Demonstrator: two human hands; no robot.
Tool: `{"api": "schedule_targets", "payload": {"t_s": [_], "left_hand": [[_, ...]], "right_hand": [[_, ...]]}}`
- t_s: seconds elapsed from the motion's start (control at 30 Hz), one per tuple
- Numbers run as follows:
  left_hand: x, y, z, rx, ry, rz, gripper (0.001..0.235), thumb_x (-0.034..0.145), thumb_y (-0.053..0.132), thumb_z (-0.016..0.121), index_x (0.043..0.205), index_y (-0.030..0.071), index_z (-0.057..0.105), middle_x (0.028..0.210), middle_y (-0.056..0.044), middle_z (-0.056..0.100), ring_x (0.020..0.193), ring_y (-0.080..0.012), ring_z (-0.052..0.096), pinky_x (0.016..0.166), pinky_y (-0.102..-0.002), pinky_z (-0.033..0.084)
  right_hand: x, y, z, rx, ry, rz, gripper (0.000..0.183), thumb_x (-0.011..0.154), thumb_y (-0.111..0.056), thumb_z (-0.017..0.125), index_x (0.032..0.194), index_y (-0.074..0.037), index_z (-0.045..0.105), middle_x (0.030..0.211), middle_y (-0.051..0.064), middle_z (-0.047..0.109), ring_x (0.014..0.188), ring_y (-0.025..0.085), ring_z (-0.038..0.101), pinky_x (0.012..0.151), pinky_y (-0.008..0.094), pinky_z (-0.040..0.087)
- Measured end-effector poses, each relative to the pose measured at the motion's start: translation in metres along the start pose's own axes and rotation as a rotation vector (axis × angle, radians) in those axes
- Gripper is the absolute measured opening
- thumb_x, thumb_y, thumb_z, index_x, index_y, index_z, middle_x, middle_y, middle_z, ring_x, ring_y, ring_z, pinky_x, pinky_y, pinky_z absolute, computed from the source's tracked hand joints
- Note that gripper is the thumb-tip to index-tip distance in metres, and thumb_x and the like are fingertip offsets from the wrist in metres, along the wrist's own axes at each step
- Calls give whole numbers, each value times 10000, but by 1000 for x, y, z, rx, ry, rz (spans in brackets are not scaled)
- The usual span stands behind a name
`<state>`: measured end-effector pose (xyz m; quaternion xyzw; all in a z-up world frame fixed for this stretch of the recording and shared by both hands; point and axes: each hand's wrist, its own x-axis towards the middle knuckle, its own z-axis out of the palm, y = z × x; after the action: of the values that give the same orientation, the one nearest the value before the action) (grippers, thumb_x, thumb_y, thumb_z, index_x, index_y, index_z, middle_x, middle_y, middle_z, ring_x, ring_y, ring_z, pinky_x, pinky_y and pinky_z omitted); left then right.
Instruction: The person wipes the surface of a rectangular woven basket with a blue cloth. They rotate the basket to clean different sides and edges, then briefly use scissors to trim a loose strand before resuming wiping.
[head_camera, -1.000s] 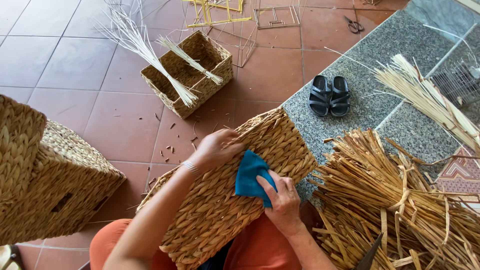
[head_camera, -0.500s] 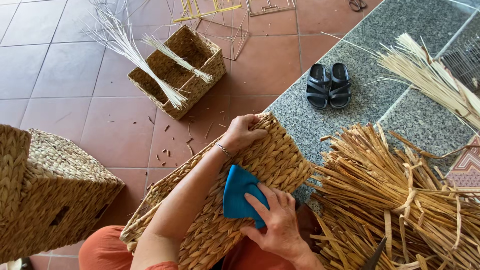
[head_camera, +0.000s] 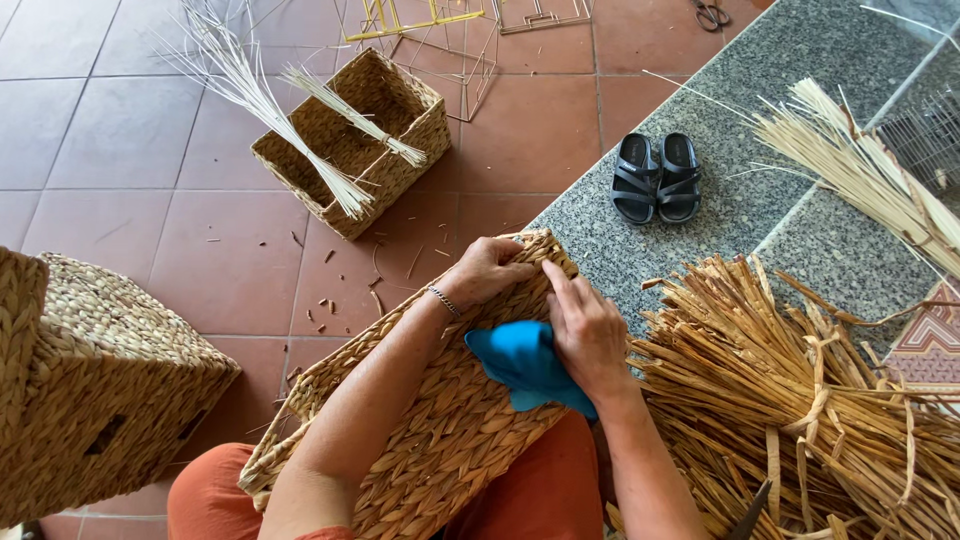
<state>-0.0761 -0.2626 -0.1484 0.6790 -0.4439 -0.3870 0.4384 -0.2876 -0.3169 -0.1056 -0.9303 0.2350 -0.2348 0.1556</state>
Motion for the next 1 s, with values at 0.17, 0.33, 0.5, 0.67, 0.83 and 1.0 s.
{"api": "schedule_targets", "payload": {"t_s": [0.17, 0.33, 0.5, 0.67, 0.83, 1.0], "left_hand": [[-1, 0, 0, -56, -7, -5, 308, 931, 255, 681, 1064, -15, 747, 841, -43, 725, 789, -79, 626, 702, -302, 559], [7, -8, 8, -44, 62, 0, 298, 937, 241, 675, 1062, -18, 754, 873, -41, 733, 793, -88, 654, 705, -296, 560], [12, -16, 14, -231, 51, 47, 288, 945, 201, 682, 1109, -29, 735, 954, -37, 726, 861, -86, 636, 748, -280, 557], [11, -21, 17, -240, 37, 25, 267, 965, 187, 658, 1111, -24, 732, 945, -27, 731, 865, -80, 647, 761, -263, 567], [11, -17, 15, -276, 33, 47, 261, 968, 158, 642, 1135, -22, 728, 957, -20, 740, 875, -76, 650, 770, -260, 580], [13, -23, 16, -380, 7, -27, 255, 970, 151, 659, 1136, -31, 724, 969, -16, 731, 854, -82, 654, 754, -270, 577]], "right_hand": [[9, 0, 10, -144, 159, -113, 508, 921, -20, 640, 1414, -131, 593, 867, 63, 571, 766, 248, 652, 678, 411, 551], [2, 3, 10, -184, 134, -115, 518, 930, -7, 628, 1431, -135, 607, 884, 62, 570, 754, 236, 655, 659, 397, 559], [3, 1, 8, -151, 173, -117, 505, 925, -40, 634, 1422, -118, 595, 898, 78, 570, 756, 250, 654, 657, 396, 559], [-1, 6, 12, -233, 129, -123, 517, 933, -28, 602, 1444, -106, 581, 918, 87, 600, 756, 239, 670, 640, 387, 559], [7, 16, 19, -363, 12, -110, 496, 929, -85, 607, 1419, -159, 586, 871, 92, 622, 733, 244, 691, 580, 399, 536], [15, 23, 26, -356, -44, -102, 499, 953, -70, 601, 1437, -184, 562, 879, 89, 633, 753, 251, 701, 607, 414, 535]]}}
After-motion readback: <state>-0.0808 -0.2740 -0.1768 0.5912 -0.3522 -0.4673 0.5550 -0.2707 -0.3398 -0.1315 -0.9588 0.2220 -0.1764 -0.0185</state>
